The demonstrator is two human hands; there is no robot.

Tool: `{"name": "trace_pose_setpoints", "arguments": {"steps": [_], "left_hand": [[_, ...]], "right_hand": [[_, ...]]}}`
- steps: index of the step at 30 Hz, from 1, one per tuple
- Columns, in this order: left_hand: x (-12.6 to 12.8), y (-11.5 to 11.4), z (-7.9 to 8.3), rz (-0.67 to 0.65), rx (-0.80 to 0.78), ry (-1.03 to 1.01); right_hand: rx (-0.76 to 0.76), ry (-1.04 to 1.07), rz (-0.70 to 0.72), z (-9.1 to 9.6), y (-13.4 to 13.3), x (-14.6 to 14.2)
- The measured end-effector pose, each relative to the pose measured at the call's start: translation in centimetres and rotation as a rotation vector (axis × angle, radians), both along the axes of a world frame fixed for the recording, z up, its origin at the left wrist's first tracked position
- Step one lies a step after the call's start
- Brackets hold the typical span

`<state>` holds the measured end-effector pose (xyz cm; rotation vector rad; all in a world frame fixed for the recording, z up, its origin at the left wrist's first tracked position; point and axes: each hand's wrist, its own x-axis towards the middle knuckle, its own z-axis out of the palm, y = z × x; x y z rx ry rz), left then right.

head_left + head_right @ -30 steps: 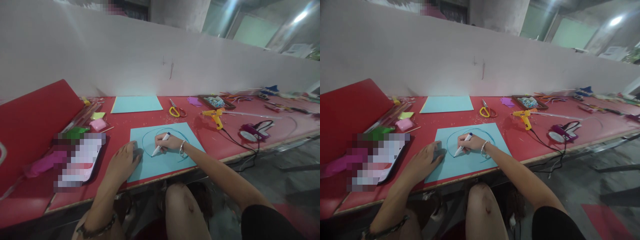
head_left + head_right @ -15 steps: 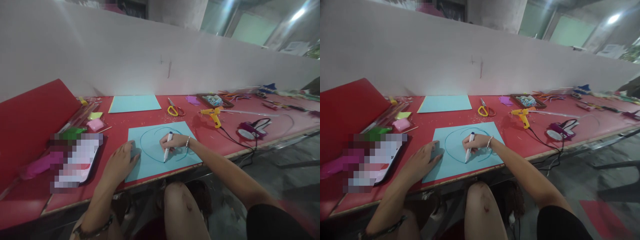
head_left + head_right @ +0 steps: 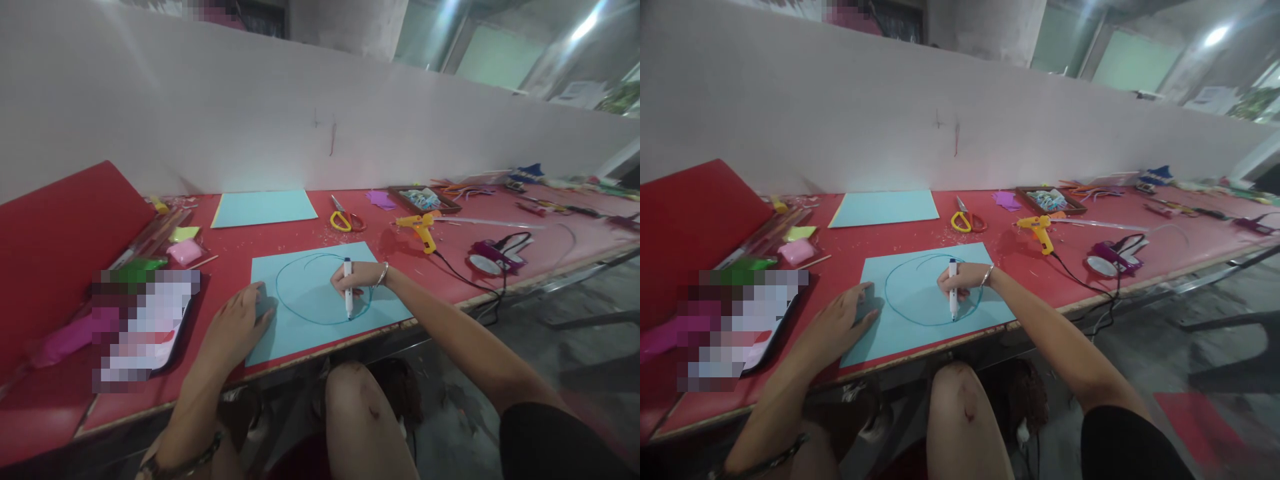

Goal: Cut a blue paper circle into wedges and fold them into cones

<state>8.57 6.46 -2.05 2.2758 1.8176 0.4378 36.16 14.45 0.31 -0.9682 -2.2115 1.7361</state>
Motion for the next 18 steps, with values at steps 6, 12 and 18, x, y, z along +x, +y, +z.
{"name": "trace_pose_setpoints", "arguments": {"steps": [6, 12, 18], "left_hand": [[-0.9, 0.5, -0.7, -0.04, 0.027, -0.084], [-0.8, 0.4, -0.8, -0.046, 0.088, -0.124], [-0.2, 0.2, -0.3, -0.061, 0.085, -0.1]], "right_hand": [[0.229, 0.245, -0.411, -0.1, -1.4, 4.5], [0.63, -0.043, -0.493, -1.5, -4.4, 6.5], [0.741, -0.181, -0.404, -2.8, -4.6, 6.1]]}}
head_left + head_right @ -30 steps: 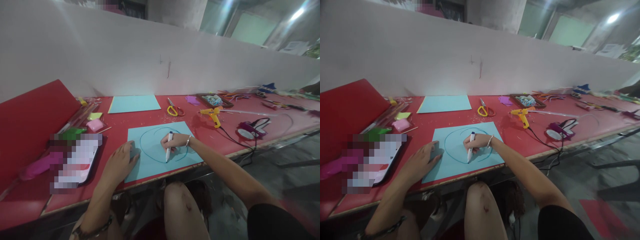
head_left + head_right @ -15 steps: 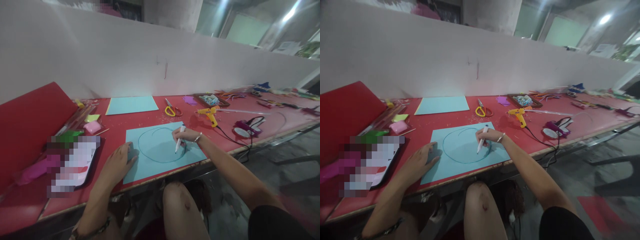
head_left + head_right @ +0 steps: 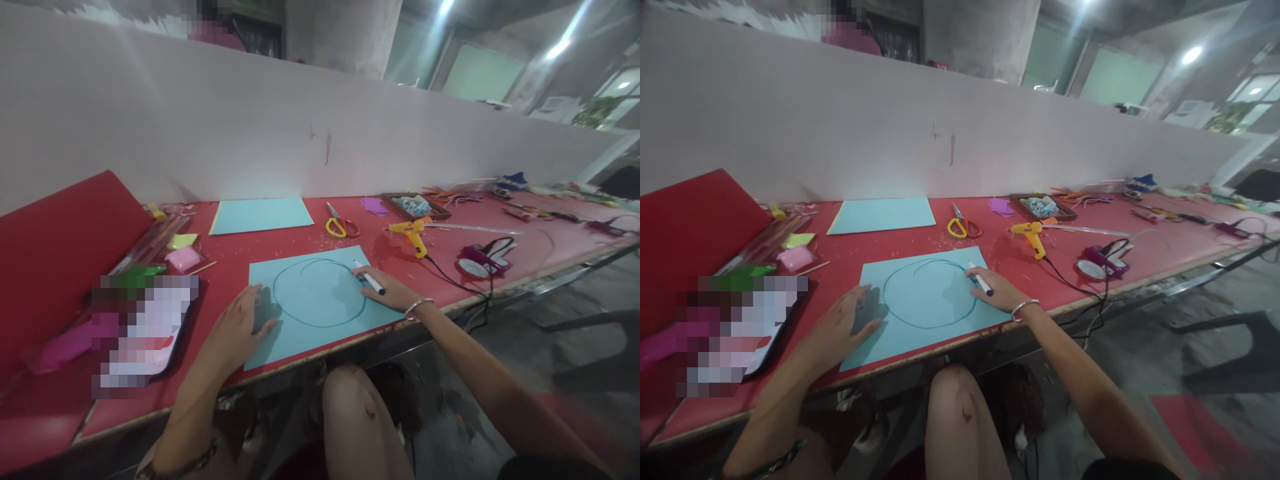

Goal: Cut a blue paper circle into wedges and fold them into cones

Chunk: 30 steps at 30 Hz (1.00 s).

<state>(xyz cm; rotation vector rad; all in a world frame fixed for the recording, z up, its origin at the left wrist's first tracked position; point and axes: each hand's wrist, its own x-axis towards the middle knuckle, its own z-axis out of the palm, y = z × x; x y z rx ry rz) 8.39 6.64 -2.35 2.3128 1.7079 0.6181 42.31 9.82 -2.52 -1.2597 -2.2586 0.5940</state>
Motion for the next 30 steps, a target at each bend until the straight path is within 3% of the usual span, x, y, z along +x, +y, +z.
{"name": "trace_pose_setpoints", "arguments": {"steps": [3, 7, 13, 15, 19, 22, 26, 30], "left_hand": [[0.0, -0.2, -0.1, -0.006, 0.055, 0.013], [0.2, -0.6, -0.3, 0.045, 0.101, 0.08], [0.7, -0.9, -0.4, 0.123, 0.082, 0.131], [0.5, -0.8, -0.5, 0.104, 0.048, 0.103], [-0.3, -0.2, -0.8, 0.064, 0.011, 0.046], [-0.8, 0.2, -0.7, 0.047, -0.004, 0.023], [-0.9, 0.7, -0.4, 0.058, 0.025, 0.03], [-0.8, 0.8, -0.5, 0.065, 0.067, 0.045]], "right_hand": [[0.095, -0.114, -0.023, -1.0, -0.1, -0.8], [0.164, -0.233, -0.18, -1.8, -1.6, -2.6], [0.15, -0.326, -0.302, 0.4, -3.8, -5.6], [0.094, -0.139, -0.26, 1.6, -3.5, -5.9], [-0.114, 0.455, -0.045, 4.0, -1.4, -6.5], [-0.188, 0.635, 0.097, 4.9, 0.8, -7.9], [-0.426, 0.807, 0.23, 3.9, 4.4, -11.1], [-0.622, 0.761, 0.24, 1.6, 7.2, -13.9]]}}
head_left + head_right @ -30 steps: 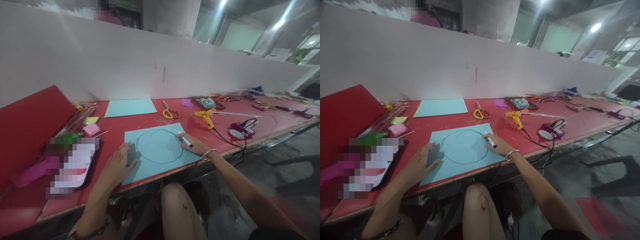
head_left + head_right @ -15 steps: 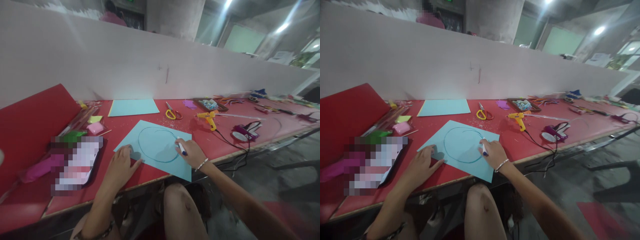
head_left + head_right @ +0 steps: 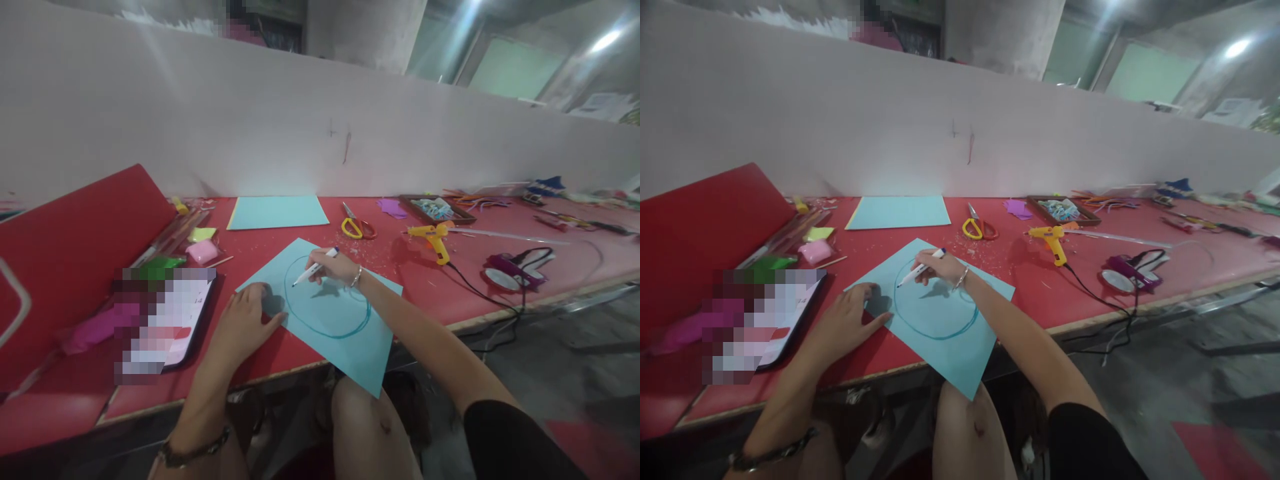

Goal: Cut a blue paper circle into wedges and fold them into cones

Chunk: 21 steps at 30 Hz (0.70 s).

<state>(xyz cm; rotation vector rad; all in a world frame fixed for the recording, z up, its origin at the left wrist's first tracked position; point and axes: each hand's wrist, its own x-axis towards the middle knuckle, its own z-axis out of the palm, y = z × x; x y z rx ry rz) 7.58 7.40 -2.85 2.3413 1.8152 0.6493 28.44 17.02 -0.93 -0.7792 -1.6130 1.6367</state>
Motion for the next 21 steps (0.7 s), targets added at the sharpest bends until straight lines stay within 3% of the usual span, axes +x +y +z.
{"name": "trace_pose_setpoints", "arguments": {"steps": [5, 21], "left_hand": [[-0.2, 0.0, -0.1, -0.005, -0.027, -0.019], [-0.2, -0.3, 0.6, 0.029, -0.14, -0.062]], "right_hand": [[-0.008, -0.053, 0.064, -1.0, 0.2, -0.8], [0.112, -0.309, 0.306, 0.2, -0.6, -0.7]]}}
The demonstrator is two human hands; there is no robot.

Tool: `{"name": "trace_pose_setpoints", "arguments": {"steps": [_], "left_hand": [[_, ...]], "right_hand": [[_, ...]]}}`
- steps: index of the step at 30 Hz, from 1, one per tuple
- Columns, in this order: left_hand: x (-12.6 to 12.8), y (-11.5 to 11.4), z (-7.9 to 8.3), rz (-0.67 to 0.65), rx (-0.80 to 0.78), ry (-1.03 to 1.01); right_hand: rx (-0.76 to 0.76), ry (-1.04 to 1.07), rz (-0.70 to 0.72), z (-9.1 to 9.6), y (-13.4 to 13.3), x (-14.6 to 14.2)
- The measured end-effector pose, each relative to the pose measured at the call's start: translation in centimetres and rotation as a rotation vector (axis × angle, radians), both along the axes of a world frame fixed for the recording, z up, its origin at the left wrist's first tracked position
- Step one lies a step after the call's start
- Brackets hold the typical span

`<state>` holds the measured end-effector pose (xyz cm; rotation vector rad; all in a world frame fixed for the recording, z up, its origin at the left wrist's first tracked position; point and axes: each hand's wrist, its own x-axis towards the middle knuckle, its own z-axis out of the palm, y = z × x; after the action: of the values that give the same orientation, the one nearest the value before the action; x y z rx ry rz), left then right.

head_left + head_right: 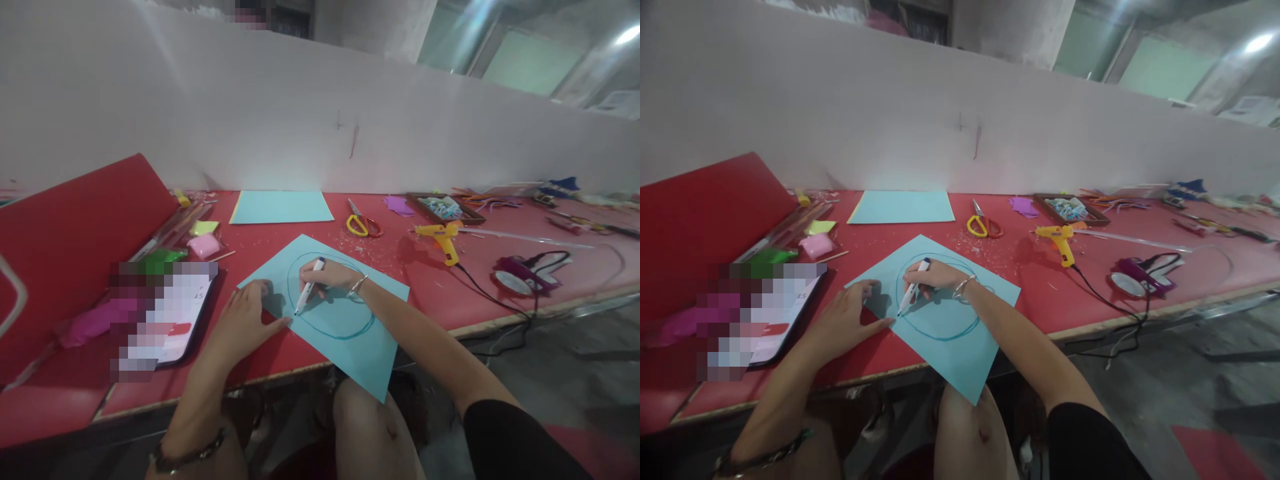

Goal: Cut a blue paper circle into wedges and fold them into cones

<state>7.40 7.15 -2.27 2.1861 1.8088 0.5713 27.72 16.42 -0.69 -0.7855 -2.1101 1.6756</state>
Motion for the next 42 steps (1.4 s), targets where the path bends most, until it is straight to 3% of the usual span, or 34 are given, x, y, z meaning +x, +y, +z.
{"name": "trace_pose_setpoints", "arguments": {"steps": [19, 42], "left_hand": [[0.1, -0.1, -0.2, -0.002, -0.019, 0.0], [-0.4, -0.2, -1.0, 0.011, 0.071, 0.013]], "right_hand": [[0.024, -0.011, 0.022, 0.0, 0.9, -0.9], [0.174, 0.164, -0.385, -1.8, 2.4, -1.9]]}}
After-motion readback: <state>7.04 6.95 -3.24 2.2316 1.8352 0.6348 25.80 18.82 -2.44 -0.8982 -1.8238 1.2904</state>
